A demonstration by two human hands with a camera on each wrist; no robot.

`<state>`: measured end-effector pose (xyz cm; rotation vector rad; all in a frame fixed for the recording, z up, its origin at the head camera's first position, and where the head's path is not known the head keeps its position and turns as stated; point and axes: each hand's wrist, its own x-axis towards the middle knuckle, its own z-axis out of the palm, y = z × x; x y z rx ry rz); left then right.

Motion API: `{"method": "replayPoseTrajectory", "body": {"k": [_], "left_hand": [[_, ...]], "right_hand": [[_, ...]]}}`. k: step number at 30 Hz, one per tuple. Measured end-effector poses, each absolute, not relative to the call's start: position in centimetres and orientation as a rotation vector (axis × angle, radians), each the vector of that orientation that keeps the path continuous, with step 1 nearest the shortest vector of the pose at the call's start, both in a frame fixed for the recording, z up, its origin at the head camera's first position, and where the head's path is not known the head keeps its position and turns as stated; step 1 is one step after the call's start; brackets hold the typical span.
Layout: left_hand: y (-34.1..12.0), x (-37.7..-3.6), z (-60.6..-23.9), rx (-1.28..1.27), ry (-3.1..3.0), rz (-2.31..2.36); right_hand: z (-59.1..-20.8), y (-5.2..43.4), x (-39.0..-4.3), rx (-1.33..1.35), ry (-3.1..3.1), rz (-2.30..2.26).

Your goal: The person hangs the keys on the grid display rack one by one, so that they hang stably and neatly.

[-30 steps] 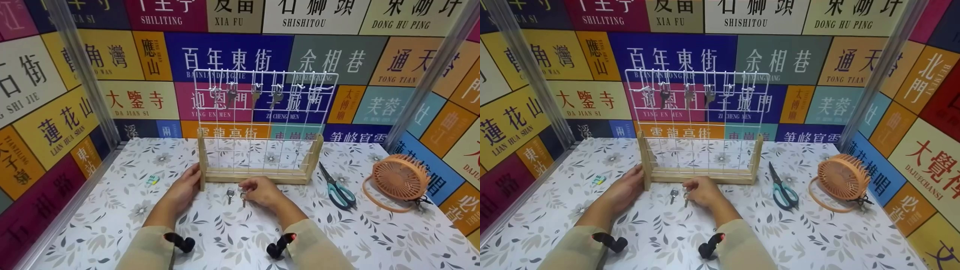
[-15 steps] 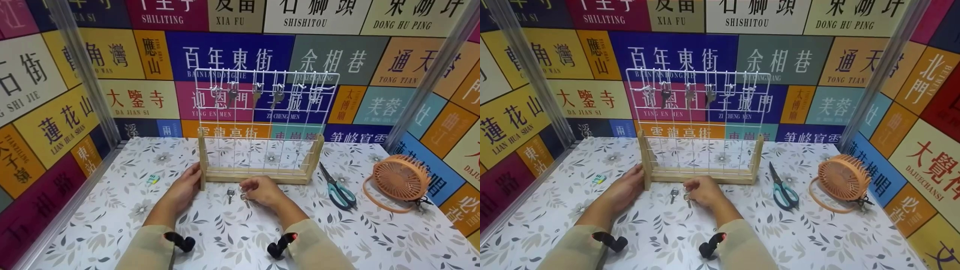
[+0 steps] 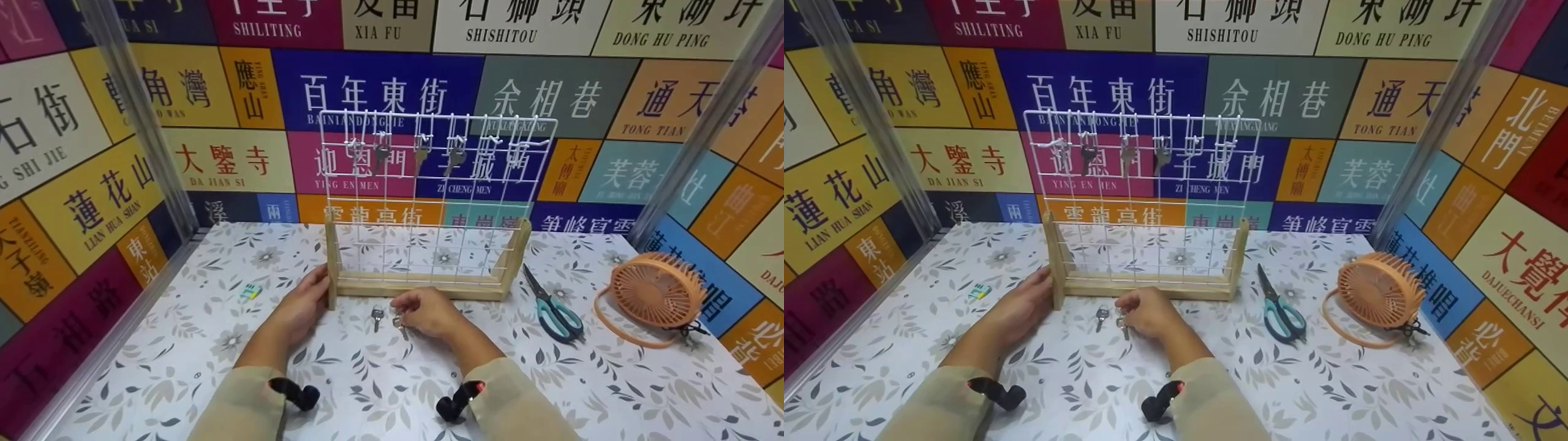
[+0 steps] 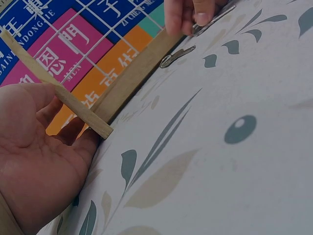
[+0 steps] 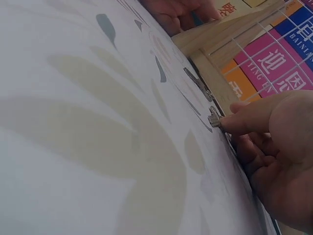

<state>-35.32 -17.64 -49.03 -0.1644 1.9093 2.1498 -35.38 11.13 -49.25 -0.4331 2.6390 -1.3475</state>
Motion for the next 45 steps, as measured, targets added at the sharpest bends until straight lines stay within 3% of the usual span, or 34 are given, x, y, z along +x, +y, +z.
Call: {"method": "replayPoseTrajectory", "body": {"k": [9,19,27,45], "left_hand": [[-17.6,-35.5,-49.1,-0.085,1.899,2.198],[-17.5,-35.4,-48.7,-0.131,1.928,2.127],[-17.3,-35.4,-48.9,-0.125,1.915,2.138],[-17.6,-35.5,-48.9,-0.161,1.906,2.128]], "right_hand": [[-49.0,11.5,-35.4,-0.415,2.612,-1.473],[-46.5,12.9,-35.4,-0.212,2.505,-1.790],[-41.4,14.1,-34.1,-0.131,2.382,-2.184],[-29.4,18.0,-32.5,-0.233,2.270,-2.666]]}}
